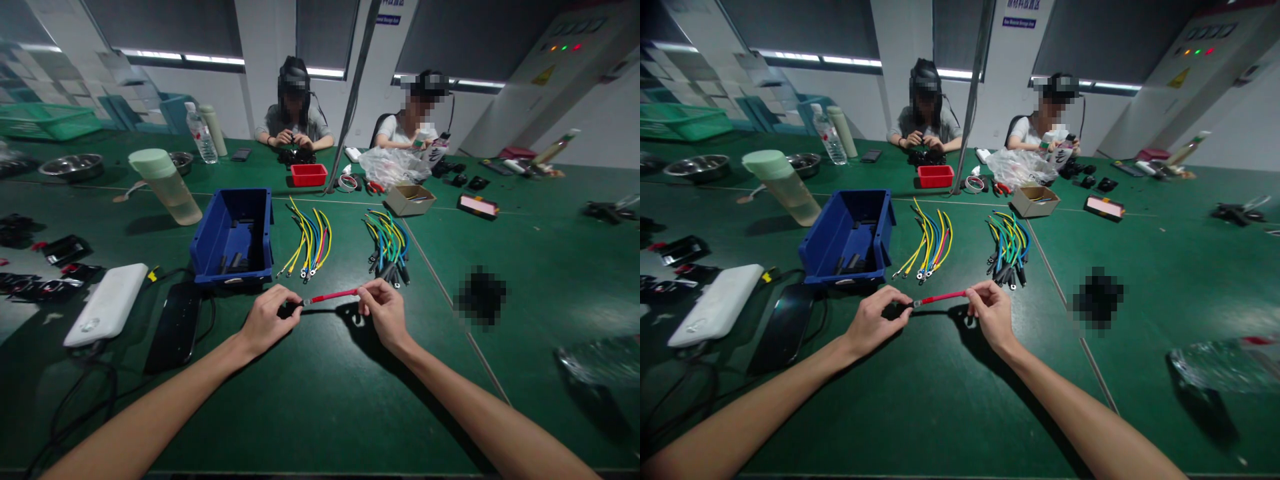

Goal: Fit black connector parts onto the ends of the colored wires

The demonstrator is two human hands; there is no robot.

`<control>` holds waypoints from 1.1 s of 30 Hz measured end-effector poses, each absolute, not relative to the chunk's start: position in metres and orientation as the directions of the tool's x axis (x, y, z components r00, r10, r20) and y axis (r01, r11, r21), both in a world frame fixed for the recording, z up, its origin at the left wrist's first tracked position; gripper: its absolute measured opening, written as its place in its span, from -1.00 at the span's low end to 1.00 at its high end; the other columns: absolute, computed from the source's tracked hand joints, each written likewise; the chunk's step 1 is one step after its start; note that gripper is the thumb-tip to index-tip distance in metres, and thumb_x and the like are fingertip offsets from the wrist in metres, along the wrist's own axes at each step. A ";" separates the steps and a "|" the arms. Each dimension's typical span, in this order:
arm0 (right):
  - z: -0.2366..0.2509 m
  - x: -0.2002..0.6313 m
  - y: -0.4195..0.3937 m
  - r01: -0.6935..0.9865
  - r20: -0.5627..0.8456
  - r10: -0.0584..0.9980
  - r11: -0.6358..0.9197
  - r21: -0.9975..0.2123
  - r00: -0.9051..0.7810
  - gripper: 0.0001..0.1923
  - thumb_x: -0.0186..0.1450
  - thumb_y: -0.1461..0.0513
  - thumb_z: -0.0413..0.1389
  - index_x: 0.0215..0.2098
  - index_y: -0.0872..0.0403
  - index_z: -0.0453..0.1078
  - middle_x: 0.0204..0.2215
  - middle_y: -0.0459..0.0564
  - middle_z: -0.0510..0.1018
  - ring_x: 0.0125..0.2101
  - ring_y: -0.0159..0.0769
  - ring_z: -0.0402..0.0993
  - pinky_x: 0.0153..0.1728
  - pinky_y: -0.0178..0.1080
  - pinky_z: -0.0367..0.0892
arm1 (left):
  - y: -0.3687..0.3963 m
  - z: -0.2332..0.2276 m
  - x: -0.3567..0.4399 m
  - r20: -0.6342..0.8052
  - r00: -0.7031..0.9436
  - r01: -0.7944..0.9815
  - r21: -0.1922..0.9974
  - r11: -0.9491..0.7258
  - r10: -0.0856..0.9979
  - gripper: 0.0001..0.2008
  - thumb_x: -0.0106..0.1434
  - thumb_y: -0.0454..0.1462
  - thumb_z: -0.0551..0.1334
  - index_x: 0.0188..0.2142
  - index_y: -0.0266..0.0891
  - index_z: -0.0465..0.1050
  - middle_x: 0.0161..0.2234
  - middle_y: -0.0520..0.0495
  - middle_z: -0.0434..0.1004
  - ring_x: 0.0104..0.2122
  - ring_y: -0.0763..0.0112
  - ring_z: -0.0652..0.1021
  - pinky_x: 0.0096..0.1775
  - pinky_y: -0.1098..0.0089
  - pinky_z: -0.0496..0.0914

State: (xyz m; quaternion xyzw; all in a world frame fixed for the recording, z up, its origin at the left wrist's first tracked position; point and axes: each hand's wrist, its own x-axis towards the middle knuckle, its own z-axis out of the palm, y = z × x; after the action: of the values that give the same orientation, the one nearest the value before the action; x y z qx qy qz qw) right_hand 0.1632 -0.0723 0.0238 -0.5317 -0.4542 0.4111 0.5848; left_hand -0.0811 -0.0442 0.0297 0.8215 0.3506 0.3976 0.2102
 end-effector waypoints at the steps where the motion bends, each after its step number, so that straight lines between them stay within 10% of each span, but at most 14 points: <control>1: 0.024 0.163 -0.072 0.001 0.093 0.964 0.096 -0.995 0.249 -0.74 0.12 0.09 0.24 -0.46 0.07 0.32 -0.68 -0.18 0.39 -0.71 -0.46 0.28 -0.69 -0.38 0.17 | -0.044 0.030 -0.081 0.506 0.437 0.410 0.624 -0.665 0.744 -0.89 0.15 -0.41 0.20 -0.31 -0.24 0.43 -0.38 -0.07 0.49 -0.36 0.37 0.50 -0.28 0.36 0.42; 33: 0.024 0.163 -0.073 -0.015 0.091 0.971 0.096 -0.995 0.222 -0.77 0.13 0.13 0.24 -0.46 0.08 0.32 -0.68 -0.18 0.39 -0.71 -0.47 0.28 -0.68 -0.38 0.17 | -0.044 0.028 -0.083 0.506 0.432 0.401 0.633 -0.662 0.746 -0.89 0.16 -0.43 0.21 -0.30 -0.26 0.42 -0.38 -0.06 0.48 -0.35 0.38 0.49 -0.27 0.36 0.39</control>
State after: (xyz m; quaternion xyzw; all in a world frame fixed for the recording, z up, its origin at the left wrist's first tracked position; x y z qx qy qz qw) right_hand 0.1632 -0.0732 0.0241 -0.5221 -0.4578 0.4233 0.5819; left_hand -0.0826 -0.0436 0.0284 0.8185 0.3504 0.4013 0.2151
